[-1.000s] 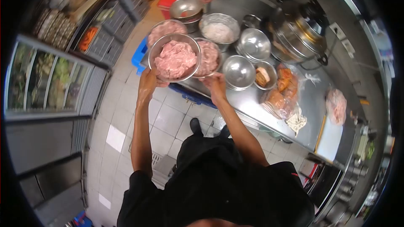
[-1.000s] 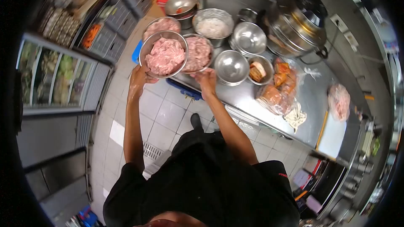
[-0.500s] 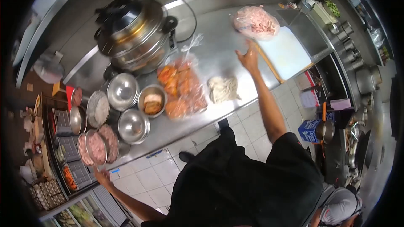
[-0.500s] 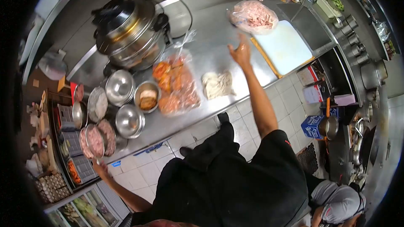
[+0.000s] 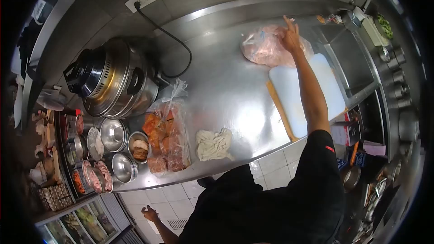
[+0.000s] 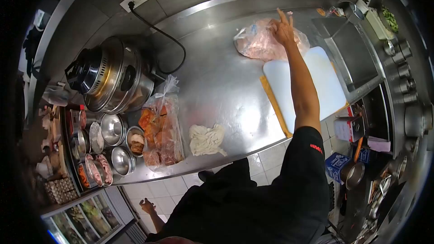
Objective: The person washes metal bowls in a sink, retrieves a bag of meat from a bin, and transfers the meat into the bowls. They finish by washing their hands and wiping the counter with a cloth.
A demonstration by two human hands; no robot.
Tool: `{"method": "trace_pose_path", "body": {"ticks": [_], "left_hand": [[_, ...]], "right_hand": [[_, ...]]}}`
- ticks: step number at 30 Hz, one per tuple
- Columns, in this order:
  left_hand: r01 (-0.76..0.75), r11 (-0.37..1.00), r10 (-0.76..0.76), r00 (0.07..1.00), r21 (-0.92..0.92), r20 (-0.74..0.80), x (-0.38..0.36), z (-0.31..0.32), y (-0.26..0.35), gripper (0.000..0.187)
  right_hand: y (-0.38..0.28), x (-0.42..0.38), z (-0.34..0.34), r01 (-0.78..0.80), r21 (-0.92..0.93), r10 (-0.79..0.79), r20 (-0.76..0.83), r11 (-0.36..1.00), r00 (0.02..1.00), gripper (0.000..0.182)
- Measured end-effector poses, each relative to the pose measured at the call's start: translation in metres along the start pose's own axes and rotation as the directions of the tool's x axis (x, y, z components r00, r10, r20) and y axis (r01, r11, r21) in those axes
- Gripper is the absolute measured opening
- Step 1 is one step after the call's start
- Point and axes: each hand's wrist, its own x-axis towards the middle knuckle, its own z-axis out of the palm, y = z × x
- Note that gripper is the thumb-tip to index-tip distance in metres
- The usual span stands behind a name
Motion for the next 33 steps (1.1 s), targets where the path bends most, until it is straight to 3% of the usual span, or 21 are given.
{"method": "trace_pose_path", "body": {"ticks": [1,3,4,8,10,12,13,14,15,16,17,18,19,20,21,23,26,29,31,33], "left_hand": [[0.006,1.000,-0.006,1.000,-0.001,-0.010,-0.010,0.001,0.001,0.037],[0.083,0.997,-0.083,0.997,-0.003,0.003,-0.031,0.008,0.004,0.038],[0.085,0.996,-0.085,0.996,0.006,0.017,-0.033,0.014,-0.005,0.038],[0.090,0.995,-0.085,0.992,-0.047,0.089,-0.051,0.022,-0.024,0.031],[0.089,0.989,-0.077,0.991,-0.118,0.106,-0.053,0.028,-0.039,0.031],[-0.123,0.992,0.125,0.990,-0.027,0.064,-0.042,0.042,-0.068,0.039],[-0.075,0.997,0.073,0.995,0.029,0.073,-0.032,0.058,-0.097,0.044],[-0.028,0.996,0.021,0.996,0.085,0.081,-0.022,0.074,-0.129,0.049],[-0.329,0.924,0.277,0.928,0.196,0.249,-0.048,0.057,-0.109,0.042],[-0.601,0.585,0.403,0.799,0.545,0.447,-0.047,0.058,-0.120,0.037],[-0.287,0.905,0.152,0.908,0.314,0.390,-0.057,0.052,-0.104,0.035],[-0.211,0.945,0.164,0.967,0.250,0.197,-0.076,0.047,-0.097,0.037],[-0.068,0.988,0.046,0.988,0.142,0.150,-0.060,0.065,-0.123,0.038],[-0.042,0.996,0.027,0.985,0.085,0.171,-0.070,0.050,-0.107,0.039],[-0.061,0.995,0.046,0.983,0.076,0.180,-0.061,0.061,-0.124,0.036],[0.221,0.971,-0.181,0.930,-0.094,0.320,-0.067,0.032,-0.096,0.037],[0.319,0.937,-0.250,0.898,-0.145,0.362,-0.058,0.031,-0.117,0.035],[0.230,0.965,-0.173,0.918,-0.123,0.356,-0.036,0.061,-0.173,0.036],[0.262,0.953,-0.177,0.892,-0.155,0.416,-0.024,0.062,-0.189,0.034],[0.292,0.914,-0.121,0.858,-0.281,0.499,-0.008,0.061,-0.209,0.032]], "right_hand": [[0.005,0.001,0.014,0.065,-0.039,-0.070,-0.127,0.997,0.989,0.010],[0.009,-0.024,0.064,-0.152,0.384,0.145,0.047,0.911,0.988,0.017],[0.005,-0.027,0.074,-0.259,0.354,0.247,0.078,0.899,0.966,0.017],[-0.010,-0.011,0.084,-0.294,0.260,0.271,0.120,0.920,0.955,0.014],[-0.017,0.006,0.080,-0.633,-0.008,0.569,0.446,0.774,0.691,0.017],[0.043,-0.032,0.153,-0.582,-0.003,0.478,0.575,0.813,0.664,0.025],[0.030,-0.010,0.112,-0.363,0.170,0.305,0.293,0.916,0.906,0.024],[0.015,0.013,0.067,-0.073,0.169,0.081,-0.039,0.983,0.996,0.022],[0.046,-0.001,0.096,-0.069,0.352,0.079,-0.014,0.933,0.997,0.020],[0.014,0.018,0.044,0.147,0.291,-0.127,-0.087,0.945,0.988,0.025],[0.040,0.011,0.065,0.231,0.342,-0.203,-0.116,0.911,0.972,0.045],[-0.020,0.032,-0.003,-0.250,0.368,0.154,0.271,0.896,0.950,0.039],[-0.008,0.033,-0.005,-0.302,0.377,0.190,0.307,0.876,0.933,0.047],[-0.021,0.038,-0.025,-0.395,0.359,0.275,0.341,0.846,0.899,0.045],[-0.003,0.032,-0.015,-0.115,0.479,0.077,0.097,0.870,0.992,0.040],[-0.103,0.070,-0.122,-0.205,0.177,0.166,0.210,0.963,0.964,0.031],[-0.159,0.083,-0.179,-0.093,0.143,0.066,0.183,0.985,0.981,0.028],[-0.252,0.093,-0.248,-0.010,0.253,-0.003,0.052,0.967,0.999,0.030],[-0.327,0.097,-0.300,-0.036,0.221,0.014,0.102,0.975,0.995,0.033],[-0.398,0.085,-0.338,-0.079,0.388,0.033,0.123,0.918,0.992,0.037]]}}
